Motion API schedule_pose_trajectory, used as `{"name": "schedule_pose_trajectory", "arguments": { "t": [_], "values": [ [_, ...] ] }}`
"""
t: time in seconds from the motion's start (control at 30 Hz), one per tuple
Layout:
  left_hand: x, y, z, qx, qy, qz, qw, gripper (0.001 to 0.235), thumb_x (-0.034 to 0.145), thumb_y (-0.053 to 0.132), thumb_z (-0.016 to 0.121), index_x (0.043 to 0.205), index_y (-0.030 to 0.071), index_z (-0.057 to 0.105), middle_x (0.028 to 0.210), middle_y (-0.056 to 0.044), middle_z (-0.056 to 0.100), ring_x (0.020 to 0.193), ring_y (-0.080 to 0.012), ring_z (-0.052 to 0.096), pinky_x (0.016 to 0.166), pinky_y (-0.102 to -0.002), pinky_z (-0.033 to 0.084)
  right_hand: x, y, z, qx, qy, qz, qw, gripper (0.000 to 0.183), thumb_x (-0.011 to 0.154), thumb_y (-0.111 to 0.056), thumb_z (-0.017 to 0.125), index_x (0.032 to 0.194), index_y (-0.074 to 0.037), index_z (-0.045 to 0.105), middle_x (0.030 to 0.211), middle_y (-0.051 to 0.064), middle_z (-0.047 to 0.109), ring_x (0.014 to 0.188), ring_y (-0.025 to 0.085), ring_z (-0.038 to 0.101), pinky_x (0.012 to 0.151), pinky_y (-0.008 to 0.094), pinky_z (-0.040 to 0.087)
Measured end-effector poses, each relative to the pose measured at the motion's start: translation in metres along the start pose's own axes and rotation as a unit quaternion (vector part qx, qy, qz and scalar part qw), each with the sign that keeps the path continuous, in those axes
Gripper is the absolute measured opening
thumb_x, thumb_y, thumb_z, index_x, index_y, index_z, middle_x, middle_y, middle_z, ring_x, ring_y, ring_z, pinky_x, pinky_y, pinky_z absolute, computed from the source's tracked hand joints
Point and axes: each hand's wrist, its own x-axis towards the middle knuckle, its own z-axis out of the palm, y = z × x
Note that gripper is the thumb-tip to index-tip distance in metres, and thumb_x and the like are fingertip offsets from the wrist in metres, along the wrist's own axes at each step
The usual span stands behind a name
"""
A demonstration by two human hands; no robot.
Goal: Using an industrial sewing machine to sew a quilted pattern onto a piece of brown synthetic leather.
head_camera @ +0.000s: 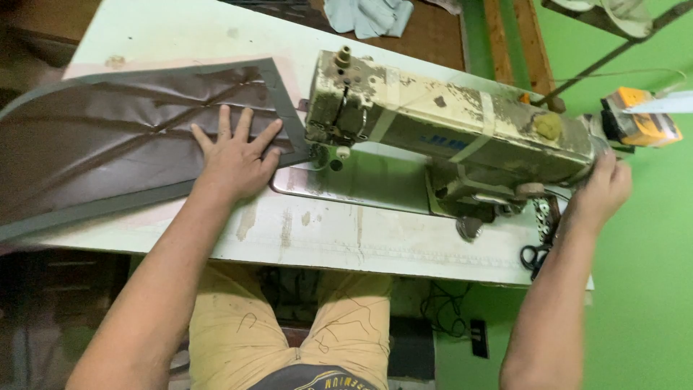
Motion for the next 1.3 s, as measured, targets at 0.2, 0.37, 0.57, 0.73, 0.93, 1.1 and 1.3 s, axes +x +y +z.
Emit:
{"name": "schedule_pose_trajectory", "arguments": {
  "t": [0.2,0.37,0.57,0.73,0.93,1.1,1.3],
  "values": [
    [-0.002,-0.001,-0.004,0.003,0.002,0.004,1.000,0.064,0.098,0.063,0.015,0.160,0.048,0.015,0.172,-0.009,0.002,0.156,-0.0388,-0.009,0.113,-0.077,-0.009,0.045,-0.021,0.008,-0.165,-0.029,0.115,0.979,0.025,0.099,-0.041,0.070,0.081,-0.026,0.062,0.076,-0.009,0.052,0.069,0.009,0.041,0.059,0.036,0.029],
    [-0.013,-0.012,0.002,-0.001,0.004,-0.006,1.000,0.064,0.098,0.061,0.018,0.160,0.047,0.016,0.172,-0.009,0.004,0.157,-0.0397,-0.009,0.113,-0.077,-0.009,0.044,-0.034,0.012,-0.117,-0.077,0.125,0.982,0.025,0.103,-0.032,0.073,0.107,-0.016,0.053,0.101,-0.002,0.058,0.090,0.012,0.054,0.076,0.031,0.045],
    [-0.013,-0.020,-0.004,0.000,-0.004,-0.031,1.000,0.065,0.097,0.061,0.018,0.161,0.048,0.013,0.173,-0.009,0.001,0.156,-0.0398,-0.011,0.113,-0.077,-0.010,0.005,0.017,0.001,-0.033,-0.002,-0.018,0.999,0.029,0.119,-0.037,0.046,0.097,-0.018,0.048,0.093,-0.001,0.047,0.082,0.013,0.042,0.070,0.032,0.036],
    [-0.029,-0.029,0.008,0.001,0.007,-0.034,0.999,0.065,0.097,0.062,0.015,0.161,0.047,0.014,0.173,-0.009,0.002,0.157,-0.0405,-0.011,0.113,-0.077,-0.011,0.046,-0.052,0.015,-0.160,-0.085,0.158,0.971,0.020,0.101,-0.031,0.069,0.111,-0.014,0.068,0.118,0.003,0.067,0.111,0.019,0.064,0.099,0.039,0.057],
    [-0.025,-0.033,0.006,0.007,0.000,-0.055,0.998,0.066,0.096,0.064,0.013,0.161,0.048,0.012,0.173,-0.008,0.002,0.157,-0.0406,-0.011,0.113,-0.077,-0.010,-0.003,0.005,0.006,0.023,0.009,0.000,1.000,0.025,0.112,-0.033,0.057,0.093,-0.018,0.051,0.092,-0.002,0.050,0.081,0.011,0.044,0.069,0.031,0.037],
    [-0.035,-0.035,-0.005,0.007,-0.002,-0.053,0.999,0.066,0.097,0.065,0.014,0.160,0.047,0.012,0.173,-0.008,0.000,0.156,-0.0388,-0.013,0.113,-0.076,-0.011,0.023,-0.049,0.009,-0.152,-0.032,0.103,0.982,0.029,0.109,-0.036,0.066,0.085,-0.027,0.053,0.083,-0.010,0.052,0.071,0.005,0.042,0.060,0.028,0.033],
    [-0.058,-0.038,0.013,-0.001,0.020,-0.025,0.999,0.064,0.097,0.061,0.019,0.160,0.045,0.019,0.171,-0.012,0.007,0.156,-0.0424,-0.007,0.111,-0.079,-0.008,0.051,-0.046,0.013,-0.187,-0.109,0.135,0.967,0.037,0.113,-0.036,0.069,0.081,-0.027,0.053,0.091,-0.005,0.061,0.086,0.011,0.058,0.089,0.035,0.057]
  ]
}}
